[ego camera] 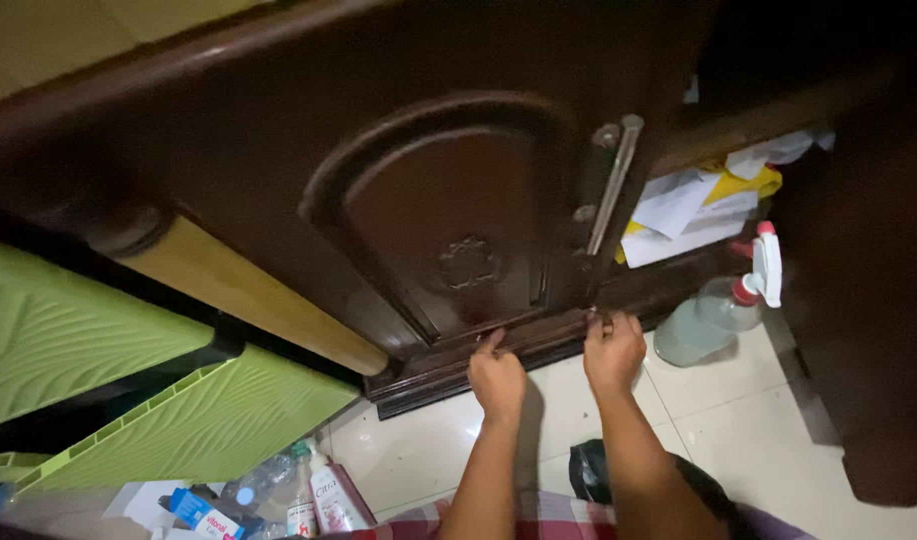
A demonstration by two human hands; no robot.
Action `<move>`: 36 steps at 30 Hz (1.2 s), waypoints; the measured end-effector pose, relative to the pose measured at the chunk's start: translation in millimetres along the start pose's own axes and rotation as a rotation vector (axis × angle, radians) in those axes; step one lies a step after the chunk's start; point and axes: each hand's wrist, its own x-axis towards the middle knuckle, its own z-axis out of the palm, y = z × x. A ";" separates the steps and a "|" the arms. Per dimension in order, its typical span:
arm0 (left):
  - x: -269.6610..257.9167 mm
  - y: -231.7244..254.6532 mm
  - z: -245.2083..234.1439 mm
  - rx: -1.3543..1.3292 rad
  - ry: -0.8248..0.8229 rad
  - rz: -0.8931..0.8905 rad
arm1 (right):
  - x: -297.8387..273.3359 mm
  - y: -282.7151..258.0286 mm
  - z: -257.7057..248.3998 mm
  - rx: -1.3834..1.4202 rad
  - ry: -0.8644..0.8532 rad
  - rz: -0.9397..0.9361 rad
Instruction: The person cleans a wooden cabinet by spraying liquid from a spray bottle and wiping the surface with a tissue. They open and close the cabinet doors and drawers, then wipe the top surface of the cabinet.
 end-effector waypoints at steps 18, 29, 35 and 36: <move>7.5 8.3 -32.3 0.046 -0.072 -0.065 | -94.3 -87.5 68.1 -0.006 -0.429 0.191; 9.2 24.2 -57.0 0.192 -0.032 0.021 | -104.3 -44.6 79.7 0.316 -0.285 -0.107; 8.7 16.7 -50.4 0.119 0.006 0.010 | -35.3 -37.0 22.8 0.030 -0.001 0.113; 9.1 15.9 -50.5 0.107 -0.004 0.000 | -25.6 -37.7 16.0 0.043 0.004 0.057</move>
